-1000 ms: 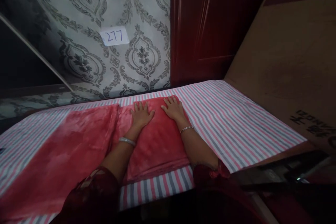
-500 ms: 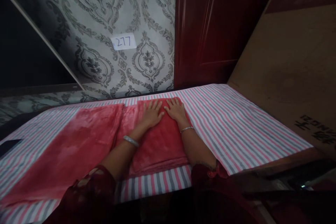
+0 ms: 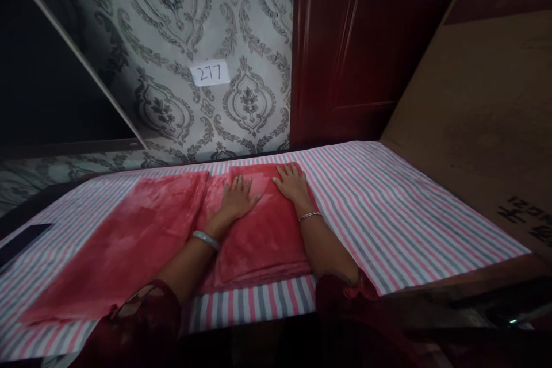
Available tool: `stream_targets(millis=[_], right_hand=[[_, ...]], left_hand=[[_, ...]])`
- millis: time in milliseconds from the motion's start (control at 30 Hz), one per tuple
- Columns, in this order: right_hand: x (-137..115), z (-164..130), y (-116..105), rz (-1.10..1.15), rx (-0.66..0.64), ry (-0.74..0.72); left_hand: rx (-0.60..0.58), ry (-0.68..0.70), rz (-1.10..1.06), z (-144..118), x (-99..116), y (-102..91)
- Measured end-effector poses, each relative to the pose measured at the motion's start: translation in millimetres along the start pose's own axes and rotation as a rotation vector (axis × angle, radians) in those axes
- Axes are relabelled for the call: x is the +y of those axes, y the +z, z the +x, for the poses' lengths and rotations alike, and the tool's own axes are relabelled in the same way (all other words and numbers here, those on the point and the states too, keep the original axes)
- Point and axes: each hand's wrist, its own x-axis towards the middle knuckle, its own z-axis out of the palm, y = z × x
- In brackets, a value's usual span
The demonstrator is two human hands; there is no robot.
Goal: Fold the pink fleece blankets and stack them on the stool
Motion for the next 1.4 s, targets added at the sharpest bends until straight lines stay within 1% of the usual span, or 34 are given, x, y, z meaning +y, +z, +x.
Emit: stream_targets(millis=[133,233,300,333,400,467,500,567,633,700,800,933,1033,1133,1200,1267,1333,1367,1400], right_hand=[[-0.7,-0.2,-3.0,0.010,-0.016,-0.003],[-3.1,-0.8,-12.6,0.025,-0.061,0.002],[-5.7,-6.2,-22.6,0.035,-0.080,0.004],[-7.2,-11.8,-27.8,0.033,-0.074,0.006],[-10.1,-29.9,-35.7,0.018,-0.040,0.004],[-12.4,-56.1,-37.6,-0.008,-0.014,-0.010],[-13.0,-70.9,-35.8,-0.023,-0.012,-0.020],[-12.8,-99.6,-27.2,-0.061,-0.023,-0.030],[-10.9,-122.1,-15.6,-0.109,-0.022,-0.027],[-8.5,-134.9,-5.0,-0.144,0.002,-0.025],[-6.1,-138.4,3.8,-0.167,0.038,-0.028],[-5.6,-134.6,6.9,-0.192,0.042,-0.030],[-5.2,-134.5,8.8,-0.203,0.042,-0.017],[-4.2,-135.2,11.5,-0.204,0.049,-0.019],[-3.2,-135.2,13.4,-0.203,0.052,-0.027],[-1.9,-134.9,15.3,-0.202,0.053,-0.033],[-0.2,-134.5,17.3,-0.203,0.063,-0.040],[0.8,-134.1,18.4,-0.203,0.070,-0.044],[1.9,-133.7,19.5,-0.201,0.077,-0.045]], left_hand=[[-0.047,0.001,0.034,-11.9,-22.2,-7.8],[-0.071,-0.025,0.036,-24.1,-29.8,-20.1],[-0.021,-0.037,0.038,-36.0,-25.3,-27.5],[0.017,-0.019,0.032,-43.3,-20.0,-29.7],[0.075,0.066,-0.002,-60.2,-5.3,-29.5],[0.078,0.178,-0.048,-77.8,9.3,-22.9],[0.061,0.218,-0.063,-85.5,14.7,-17.6],[0.030,0.255,-0.069,-97.0,19.9,-4.6],[0.030,0.261,-0.067,-102.2,18.4,8.6],[0.061,0.266,-0.075,-102.9,13.9,18.6],[0.075,0.276,-0.096,-101.5,8.0,24.2],[0.062,0.286,-0.105,-105.8,2.1,19.8],[0.020,0.267,-0.126,-118.2,-2.5,14.2],[-0.005,0.224,-0.177,-138.7,-7.2,9.8],[0.000,0.233,-0.236,-154.7,-14.2,8.0],[0.018,0.295,-0.331,-170.0,-30.5,6.1],[0.106,0.340,-0.440,-183.2,-60.1,2.1],[0.185,0.329,-0.481,-189.1,-79.9,-1.2],[0.280,0.288,-0.501,-194.7,-102.1,-5.3]])
